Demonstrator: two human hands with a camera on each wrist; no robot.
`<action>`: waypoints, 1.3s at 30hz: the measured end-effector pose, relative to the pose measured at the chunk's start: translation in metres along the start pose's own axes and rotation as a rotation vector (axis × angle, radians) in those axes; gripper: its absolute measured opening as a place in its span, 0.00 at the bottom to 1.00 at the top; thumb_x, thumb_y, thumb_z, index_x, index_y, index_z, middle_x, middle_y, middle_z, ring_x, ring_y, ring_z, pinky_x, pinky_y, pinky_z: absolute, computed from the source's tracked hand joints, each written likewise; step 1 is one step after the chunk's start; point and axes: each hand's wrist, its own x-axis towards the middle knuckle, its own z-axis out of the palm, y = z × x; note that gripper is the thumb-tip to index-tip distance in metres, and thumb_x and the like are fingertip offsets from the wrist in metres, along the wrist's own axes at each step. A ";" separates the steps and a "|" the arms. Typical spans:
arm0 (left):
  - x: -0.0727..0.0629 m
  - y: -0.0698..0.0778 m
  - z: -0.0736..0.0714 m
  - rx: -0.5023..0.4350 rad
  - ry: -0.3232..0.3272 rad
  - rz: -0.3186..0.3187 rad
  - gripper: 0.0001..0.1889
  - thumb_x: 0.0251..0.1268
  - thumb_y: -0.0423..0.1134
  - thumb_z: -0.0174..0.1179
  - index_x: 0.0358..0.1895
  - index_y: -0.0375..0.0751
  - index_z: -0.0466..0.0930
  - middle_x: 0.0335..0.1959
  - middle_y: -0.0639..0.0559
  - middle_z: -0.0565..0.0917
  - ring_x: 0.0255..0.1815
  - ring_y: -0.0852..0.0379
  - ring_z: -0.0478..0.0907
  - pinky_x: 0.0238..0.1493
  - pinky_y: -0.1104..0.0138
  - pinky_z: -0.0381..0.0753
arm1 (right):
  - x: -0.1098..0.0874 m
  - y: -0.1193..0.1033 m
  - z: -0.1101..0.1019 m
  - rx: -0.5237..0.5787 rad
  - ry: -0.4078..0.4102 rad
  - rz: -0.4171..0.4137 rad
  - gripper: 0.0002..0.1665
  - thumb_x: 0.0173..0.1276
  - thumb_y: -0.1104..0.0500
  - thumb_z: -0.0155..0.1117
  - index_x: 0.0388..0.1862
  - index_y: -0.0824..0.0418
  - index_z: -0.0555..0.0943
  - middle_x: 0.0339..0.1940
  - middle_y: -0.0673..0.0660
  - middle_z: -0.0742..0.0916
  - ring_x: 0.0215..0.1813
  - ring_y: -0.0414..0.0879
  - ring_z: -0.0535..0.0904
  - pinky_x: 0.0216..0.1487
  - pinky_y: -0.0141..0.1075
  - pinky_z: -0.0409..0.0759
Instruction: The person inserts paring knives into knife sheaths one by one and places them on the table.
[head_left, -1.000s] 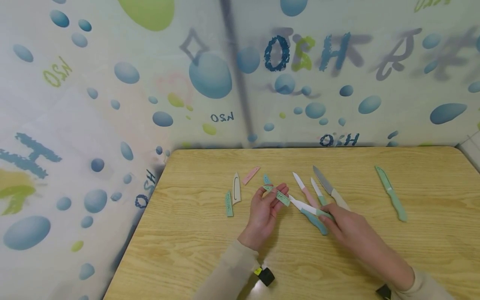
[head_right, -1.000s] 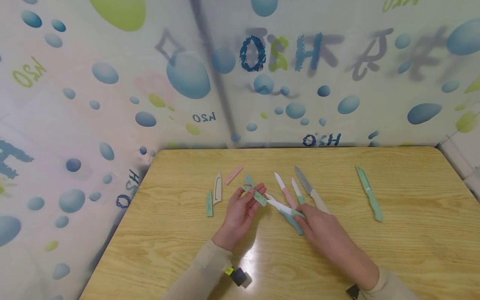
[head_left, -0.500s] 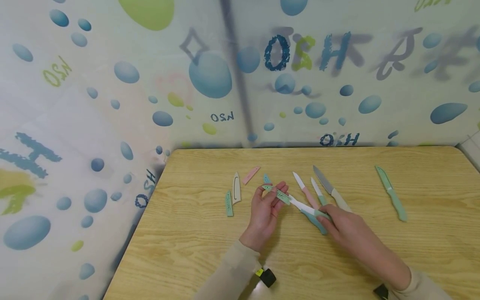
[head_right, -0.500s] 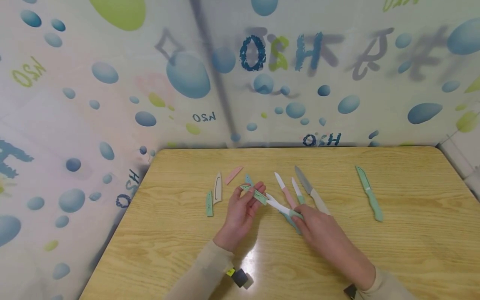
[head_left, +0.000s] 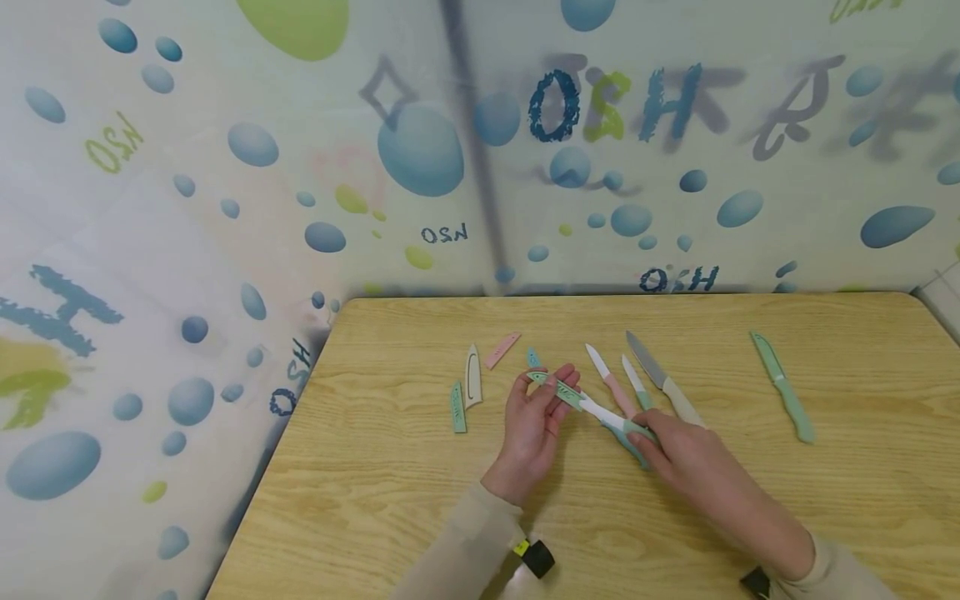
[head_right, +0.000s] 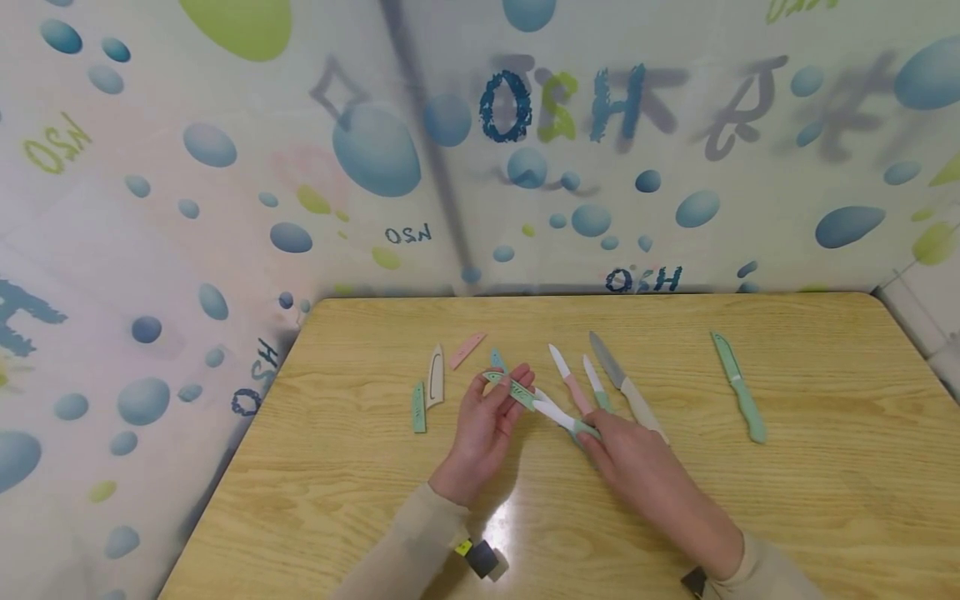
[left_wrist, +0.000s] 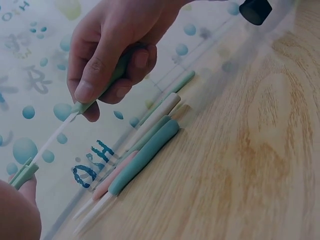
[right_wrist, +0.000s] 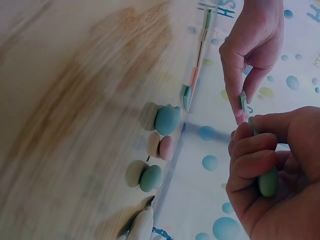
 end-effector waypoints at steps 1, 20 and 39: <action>0.000 0.000 0.000 -0.001 0.000 0.000 0.15 0.82 0.27 0.49 0.63 0.29 0.59 0.60 0.32 0.82 0.61 0.45 0.83 0.64 0.58 0.81 | 0.000 -0.001 0.000 -0.001 -0.001 0.001 0.07 0.74 0.59 0.69 0.46 0.59 0.82 0.24 0.42 0.74 0.25 0.36 0.66 0.24 0.31 0.68; -0.003 -0.004 0.003 0.021 -0.019 0.001 0.13 0.81 0.27 0.49 0.61 0.30 0.61 0.61 0.30 0.81 0.60 0.46 0.84 0.63 0.60 0.82 | 0.004 -0.009 0.003 0.016 -0.004 0.014 0.06 0.74 0.59 0.68 0.42 0.59 0.80 0.23 0.44 0.75 0.25 0.39 0.67 0.23 0.32 0.67; -0.005 -0.006 0.006 0.023 -0.016 0.001 0.13 0.81 0.28 0.50 0.61 0.30 0.61 0.61 0.30 0.81 0.60 0.46 0.83 0.67 0.56 0.78 | 0.007 -0.012 0.008 0.021 0.054 -0.030 0.07 0.73 0.61 0.69 0.42 0.59 0.78 0.23 0.45 0.76 0.24 0.40 0.68 0.24 0.34 0.69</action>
